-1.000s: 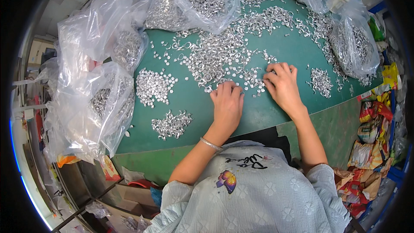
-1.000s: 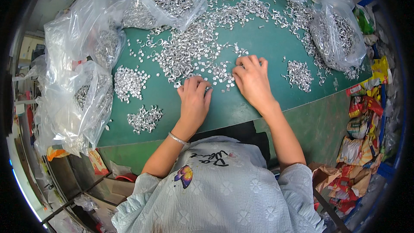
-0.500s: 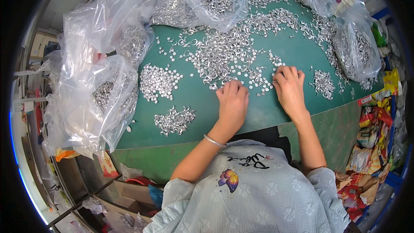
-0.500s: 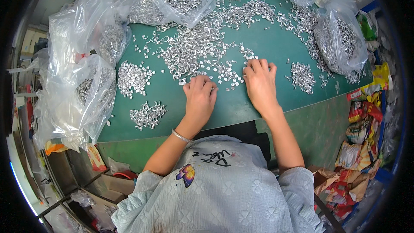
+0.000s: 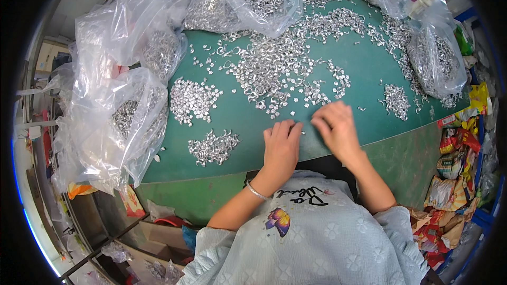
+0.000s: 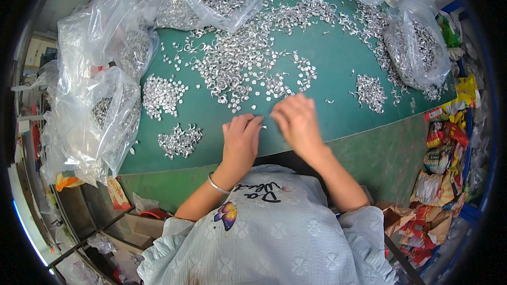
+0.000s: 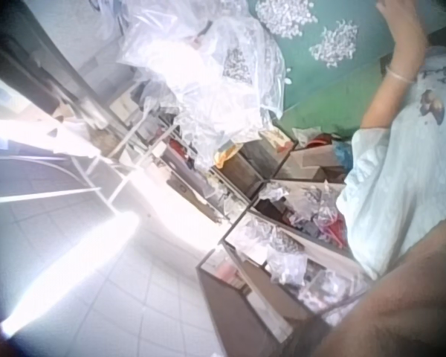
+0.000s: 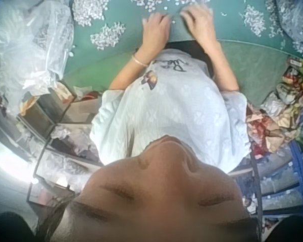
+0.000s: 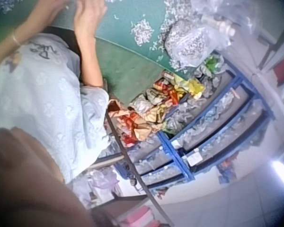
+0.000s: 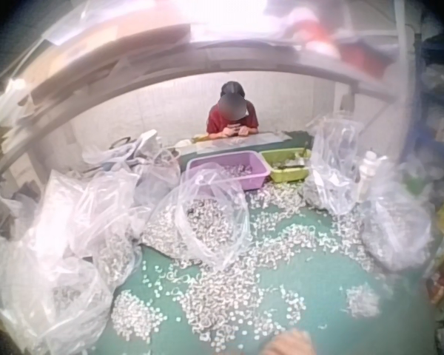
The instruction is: The person sorts small metal decorative items by hand on a green workstation table, picking them up from a large pile and placing them into different plastic bags.
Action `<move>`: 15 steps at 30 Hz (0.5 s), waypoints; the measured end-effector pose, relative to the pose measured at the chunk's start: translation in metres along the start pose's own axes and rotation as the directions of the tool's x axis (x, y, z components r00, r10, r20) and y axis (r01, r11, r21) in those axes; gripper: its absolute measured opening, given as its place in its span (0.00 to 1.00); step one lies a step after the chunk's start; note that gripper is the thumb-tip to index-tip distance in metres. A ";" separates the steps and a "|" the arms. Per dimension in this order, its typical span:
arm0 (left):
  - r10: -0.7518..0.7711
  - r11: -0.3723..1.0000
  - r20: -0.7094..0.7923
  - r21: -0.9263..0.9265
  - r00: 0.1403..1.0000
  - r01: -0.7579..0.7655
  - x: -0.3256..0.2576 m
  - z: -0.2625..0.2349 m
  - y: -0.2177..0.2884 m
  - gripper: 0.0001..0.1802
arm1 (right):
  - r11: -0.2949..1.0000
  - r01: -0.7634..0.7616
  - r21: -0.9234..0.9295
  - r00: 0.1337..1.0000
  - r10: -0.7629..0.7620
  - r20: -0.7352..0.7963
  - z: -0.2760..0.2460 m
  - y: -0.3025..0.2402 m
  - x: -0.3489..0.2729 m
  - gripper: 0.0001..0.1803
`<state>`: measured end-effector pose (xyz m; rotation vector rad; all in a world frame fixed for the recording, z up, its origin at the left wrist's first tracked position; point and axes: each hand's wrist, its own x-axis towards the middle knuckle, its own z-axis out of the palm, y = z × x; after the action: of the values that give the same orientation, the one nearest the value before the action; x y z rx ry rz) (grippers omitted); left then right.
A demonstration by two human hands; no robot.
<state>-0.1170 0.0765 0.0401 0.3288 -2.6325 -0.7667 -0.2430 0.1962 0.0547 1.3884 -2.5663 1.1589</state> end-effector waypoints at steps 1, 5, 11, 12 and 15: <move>-0.001 1.000 0.002 -0.022 1.000 0.001 -0.001 0.000 0.003 0.13 | 0.998 -0.034 -0.061 0.997 0.030 -0.067 -0.007 0.004 0.008 0.04; 0.018 0.998 0.031 -0.065 0.999 -0.016 -0.001 0.005 0.008 0.14 | 0.971 -0.022 -0.237 0.998 0.006 -0.067 0.002 0.015 0.021 0.06; -0.024 0.999 -0.045 -0.032 0.999 0.023 -0.017 -0.007 -0.009 0.13 | 0.955 0.028 -0.295 0.998 -0.042 -0.040 0.000 0.018 0.020 0.09; -0.043 0.999 -0.062 -0.025 0.997 0.041 -0.020 -0.012 -0.013 0.12 | 0.956 0.018 -0.292 0.998 -0.036 -0.055 -0.001 0.017 0.020 0.08; -0.104 0.988 -0.117 0.097 0.988 0.116 -0.032 -0.024 -0.024 0.13 | 0.945 0.010 -0.328 1.000 -0.020 -0.025 0.001 0.019 0.022 0.07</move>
<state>-0.0756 0.0555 0.0362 0.5347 -2.5704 -0.6275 -0.2697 0.1859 0.0501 1.3003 -2.5708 0.6968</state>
